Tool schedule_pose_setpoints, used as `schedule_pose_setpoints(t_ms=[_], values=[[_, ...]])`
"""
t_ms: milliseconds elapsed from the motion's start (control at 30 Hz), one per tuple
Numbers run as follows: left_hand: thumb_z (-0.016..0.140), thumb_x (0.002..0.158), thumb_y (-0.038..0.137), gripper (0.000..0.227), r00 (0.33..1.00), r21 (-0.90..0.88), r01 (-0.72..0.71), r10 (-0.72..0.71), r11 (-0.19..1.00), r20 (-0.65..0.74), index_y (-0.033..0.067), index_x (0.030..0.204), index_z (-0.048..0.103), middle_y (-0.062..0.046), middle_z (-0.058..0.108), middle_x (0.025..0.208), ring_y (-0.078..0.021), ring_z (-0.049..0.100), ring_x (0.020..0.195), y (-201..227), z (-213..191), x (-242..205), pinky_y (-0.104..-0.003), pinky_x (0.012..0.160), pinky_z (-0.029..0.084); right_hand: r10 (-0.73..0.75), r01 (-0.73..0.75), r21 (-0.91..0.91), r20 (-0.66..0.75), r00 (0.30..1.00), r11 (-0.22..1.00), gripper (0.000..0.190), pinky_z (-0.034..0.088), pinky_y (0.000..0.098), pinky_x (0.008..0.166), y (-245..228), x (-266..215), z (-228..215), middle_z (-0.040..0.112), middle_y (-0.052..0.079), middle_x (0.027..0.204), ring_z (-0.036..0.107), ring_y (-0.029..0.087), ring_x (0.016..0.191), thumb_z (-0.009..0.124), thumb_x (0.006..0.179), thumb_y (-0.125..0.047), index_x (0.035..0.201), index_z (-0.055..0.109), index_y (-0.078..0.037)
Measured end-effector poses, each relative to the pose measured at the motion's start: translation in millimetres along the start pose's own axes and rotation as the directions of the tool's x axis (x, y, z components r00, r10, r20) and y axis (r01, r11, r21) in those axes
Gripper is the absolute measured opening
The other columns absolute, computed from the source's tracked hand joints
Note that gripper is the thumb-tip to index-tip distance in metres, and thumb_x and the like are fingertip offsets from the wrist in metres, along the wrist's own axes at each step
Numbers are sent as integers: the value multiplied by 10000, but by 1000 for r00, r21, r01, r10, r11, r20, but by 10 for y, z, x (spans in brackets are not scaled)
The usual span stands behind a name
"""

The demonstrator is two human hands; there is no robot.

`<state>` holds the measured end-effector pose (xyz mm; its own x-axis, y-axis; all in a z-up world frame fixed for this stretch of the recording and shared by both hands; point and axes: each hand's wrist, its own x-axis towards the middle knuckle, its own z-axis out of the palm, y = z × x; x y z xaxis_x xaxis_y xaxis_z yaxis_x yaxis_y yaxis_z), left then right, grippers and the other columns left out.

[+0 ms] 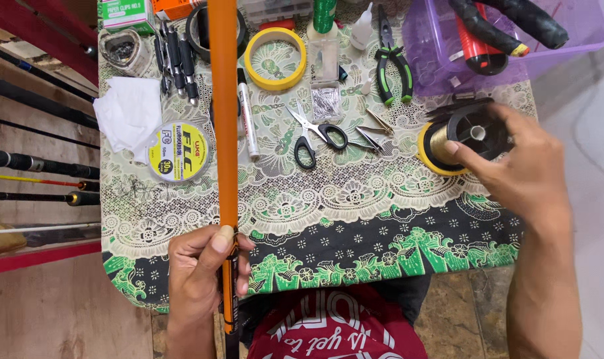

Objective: The person wraps a thin black thread around the orange section of a fishing rod, securing it with their hands. They rotate the rod to apply the thread evenly along the joint area.

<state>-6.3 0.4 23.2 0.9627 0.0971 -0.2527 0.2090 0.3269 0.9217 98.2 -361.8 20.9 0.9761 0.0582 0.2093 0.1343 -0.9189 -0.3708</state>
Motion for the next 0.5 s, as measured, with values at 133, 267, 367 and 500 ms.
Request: schedule_pose_setpoints(t_ms=[133, 267, 367, 500], values=[[570, 844, 196, 316, 999, -48, -2, 4, 999, 49, -81, 713, 647, -134, 551, 432, -183, 482, 255, -7, 59, 12, -241, 210, 374, -69, 69, -35, -13, 998, 997, 568, 436, 380, 857, 93, 31, -59, 627, 217, 1141, 586, 310, 1013, 751, 788, -262, 1217, 591, 73], [580, 829, 218, 323, 999, 2, -3, 3, 1000, 52, -69, 704, 659, -137, 557, 432, -189, 488, 246, 19, 73, -14, -237, 213, 386, -108, 104, -142, -21, 994, 984, 627, 404, 446, 913, 97, 8, -60, 578, 264, 1208, 525, 377, 1084, 726, 797, -311, 1258, 569, 83], [586, 817, 229, 338, 999, 3, -6, 6, 1000, 44, -80, 695, 651, -147, 546, 430, -195, 476, 242, 50, 79, -28, -247, 214, 377, -292, 237, -365, -103, 951, 900, 696, 396, 491, 881, -120, -77, 36, 516, 249, 1293, 475, 383, 1152, 745, 736, -452, 1255, 593, -15], [601, 797, 214, 334, 997, -24, -66, 67, 998, 27, -94, 670, 617, -198, 614, 565, -212, 480, 265, 66, 87, -68, -252, 200, 393, -472, 337, -500, -170, 865, 797, 813, 321, 421, 862, -456, -96, 405, 529, 168, 1247, 488, 288, 1071, 621, 692, -789, 1178, 616, -138]])
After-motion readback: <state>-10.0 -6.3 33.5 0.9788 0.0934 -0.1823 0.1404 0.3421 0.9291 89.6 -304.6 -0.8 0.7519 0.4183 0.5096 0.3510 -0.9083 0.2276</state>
